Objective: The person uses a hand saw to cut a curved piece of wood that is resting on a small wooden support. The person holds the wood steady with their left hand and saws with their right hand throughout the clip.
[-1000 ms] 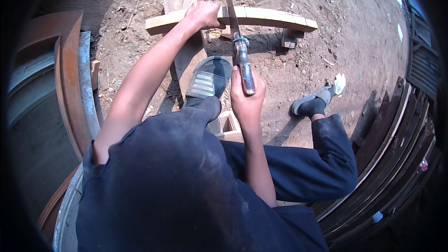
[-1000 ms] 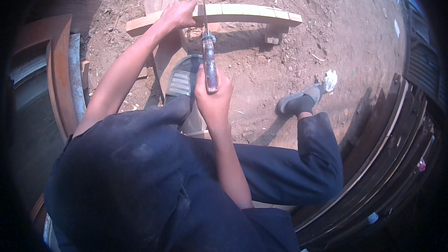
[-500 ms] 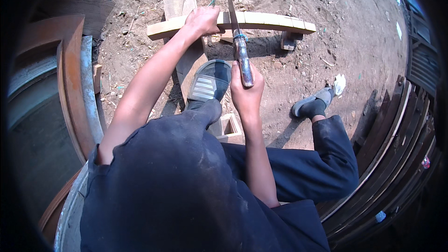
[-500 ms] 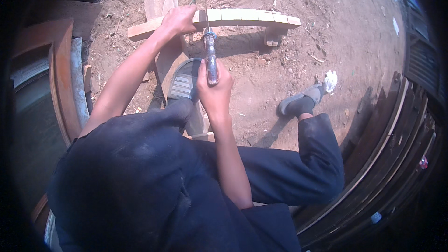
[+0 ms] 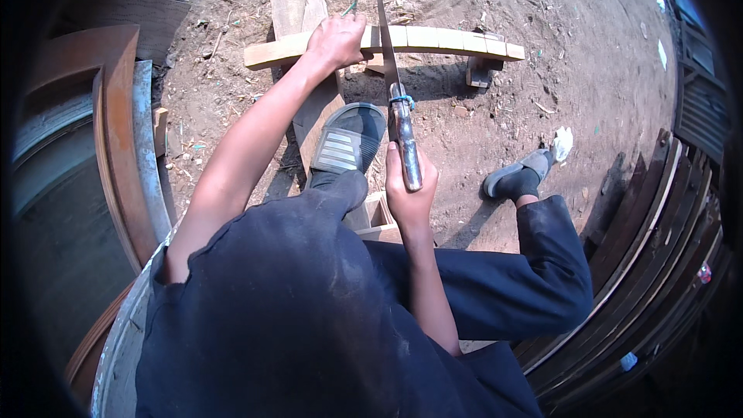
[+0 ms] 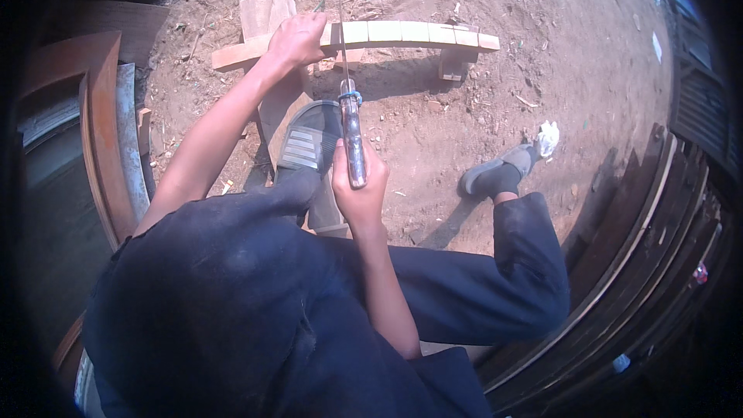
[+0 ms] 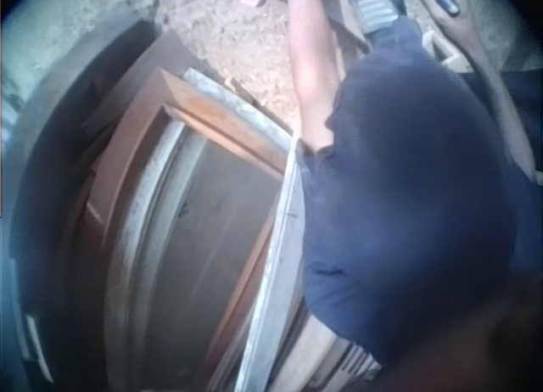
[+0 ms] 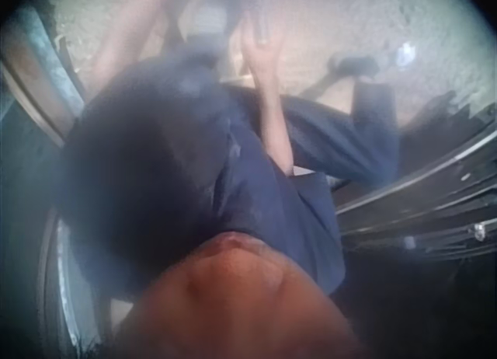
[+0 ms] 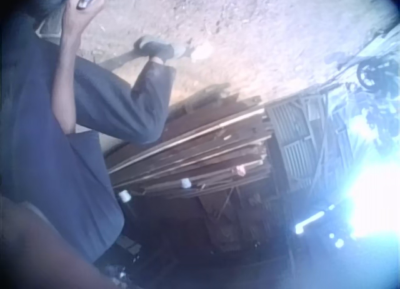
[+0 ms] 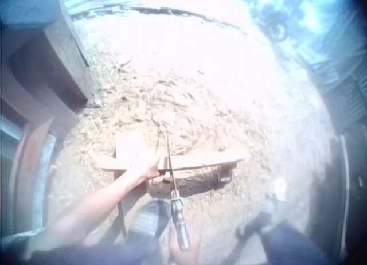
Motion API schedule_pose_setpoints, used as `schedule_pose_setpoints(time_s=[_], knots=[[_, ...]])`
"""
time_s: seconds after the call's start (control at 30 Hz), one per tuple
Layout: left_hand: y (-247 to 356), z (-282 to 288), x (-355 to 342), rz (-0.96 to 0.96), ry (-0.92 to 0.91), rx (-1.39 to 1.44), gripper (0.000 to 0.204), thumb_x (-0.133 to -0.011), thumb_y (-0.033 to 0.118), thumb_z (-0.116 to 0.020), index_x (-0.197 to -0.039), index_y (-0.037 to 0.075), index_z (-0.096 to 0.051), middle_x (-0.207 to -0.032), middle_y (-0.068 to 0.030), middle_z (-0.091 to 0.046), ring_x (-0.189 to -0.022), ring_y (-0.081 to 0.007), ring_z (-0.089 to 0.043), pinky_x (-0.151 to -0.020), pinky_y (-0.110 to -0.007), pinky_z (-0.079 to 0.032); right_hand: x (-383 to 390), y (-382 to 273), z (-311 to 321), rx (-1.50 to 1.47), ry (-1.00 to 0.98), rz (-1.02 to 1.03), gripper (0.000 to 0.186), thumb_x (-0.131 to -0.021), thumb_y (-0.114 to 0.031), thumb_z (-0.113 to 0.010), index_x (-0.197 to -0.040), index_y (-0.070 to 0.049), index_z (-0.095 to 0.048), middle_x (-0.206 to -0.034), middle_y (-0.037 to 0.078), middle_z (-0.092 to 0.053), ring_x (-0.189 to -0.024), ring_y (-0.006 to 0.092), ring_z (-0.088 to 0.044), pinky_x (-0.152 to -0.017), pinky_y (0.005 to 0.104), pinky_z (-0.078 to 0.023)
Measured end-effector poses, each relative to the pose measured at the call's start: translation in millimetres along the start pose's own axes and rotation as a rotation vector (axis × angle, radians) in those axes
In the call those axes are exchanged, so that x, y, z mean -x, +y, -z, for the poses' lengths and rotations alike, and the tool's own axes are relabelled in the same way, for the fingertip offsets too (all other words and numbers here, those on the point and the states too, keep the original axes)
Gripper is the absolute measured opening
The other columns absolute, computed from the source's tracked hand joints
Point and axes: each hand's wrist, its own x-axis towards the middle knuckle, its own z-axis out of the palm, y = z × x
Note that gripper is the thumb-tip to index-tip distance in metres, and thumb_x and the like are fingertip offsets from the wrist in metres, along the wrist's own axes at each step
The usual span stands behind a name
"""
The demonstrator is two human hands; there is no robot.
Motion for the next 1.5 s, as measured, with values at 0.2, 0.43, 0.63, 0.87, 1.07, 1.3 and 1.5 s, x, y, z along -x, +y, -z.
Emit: schedule_pose_setpoints(time_s=[0.2,0.43,0.63,0.87,1.07,1.3,1.5], knots=[[4,0,2,-0.016,0.023,-0.03,0.042,-0.067,0.015,-0.075,-0.099,0.0,-0.051,-0.097,-0.0178,-0.062,-0.092,-0.0355,-0.063,-0.08,-0.044,-0.052,-35,9,-18,0.003,-0.009,0.018,0.017,-0.089,-0.01,-0.059,-0.075,0.0,-0.059,-0.059,0.008,-0.055,-0.051,0.0115,-0.049,-0.049,0.0305,-0.04],[6,1,7,-0.018,0.015,-0.047,0.041,-0.069,0.016,-0.071,-0.102,0.0,-0.053,-0.1,-0.0186,-0.062,-0.095,-0.0345,-0.063,-0.081,-0.044,-0.052,1,32,-15,0.037,0.05,0.084,0.013,-0.086,-0.005,-0.06,-0.074,0.0,-0.058,-0.058,0.01,-0.054,-0.051,0.0149,-0.054,-0.05,0.0312,-0.042],[5,-6,2,-0.011,0.018,-0.076,0.037,-0.069,0.011,-0.069,-0.099,-0.002,-0.052,-0.098,-0.0193,-0.061,-0.094,-0.0349,-0.062,-0.08,-0.044,-0.053,-52,22,-33,-0.023,0.036,0.132,0.016,-0.087,-0.006,-0.059,-0.072,0.0,-0.056,-0.059,0.012,-0.054,-0.048,0.018,-0.052,-0.049,0.0328,-0.041],[2,-6,2,-0.032,0.058,-0.05,0.036,-0.069,0.018,-0.073,-0.093,-0.001,-0.053,-0.091,-0.0191,-0.062,-0.091,-0.0356,-0.062,-0.079,-0.044,-0.052,-3,46,-18,0.039,0.058,0.12,0.011,-0.085,-0.006,-0.061,-0.076,0.0,-0.059,-0.057,0.011,-0.055,-0.049,0.0189,-0.057,-0.049,0.0327,-0.044],[0,-10,4,-0.049,0.073,-0.064,0.043,-0.069,0.025,-0.077,-0.094,0.0,-0.052,-0.092,-0.0178,-0.062,-0.091,-0.0339,-0.062,-0.079,-0.044,-0.051,-42,31,-27,-0.042,0.024,0.049,0.011,-0.087,-0.005,-0.058,-0.079,0.002,-0.06,-0.062,0.011,-0.057,-0.055,0.0156,-0.056,-0.052,0.0304,-0.043],[4,-5,4,-0.01,0.058,-0.046,0.037,-0.069,0.015,-0.072,-0.097,-0.001,-0.054,-0.093,-0.0179,-0.062,-0.09,-0.0339,-0.063,-0.079,-0.044,-0.052,-29,33,-22,0.078,0.005,0.09,0.009,-0.085,-0.005,-0.06,-0.078,0.001,-0.062,-0.06,0.011,-0.058,-0.053,0.0145,-0.059,-0.05,0.0301,-0.043],[4,-4,4,-0.03,0.059,-0.049,0.034,-0.07,0.012,-0.069,-0.098,-0.001,-0.054,-0.093,-0.0184,-0.062,-0.09,-0.0332,-0.063,-0.079,-0.043,-0.052,-32,28,-26,0.033,0.036,0.051,0.019,-0.088,-0.006,-0.059,-0.071,0.002,-0.056,-0.058,0.005,-0.051,-0.053,0.0091,-0.046,-0.048,0.0296,-0.036]])
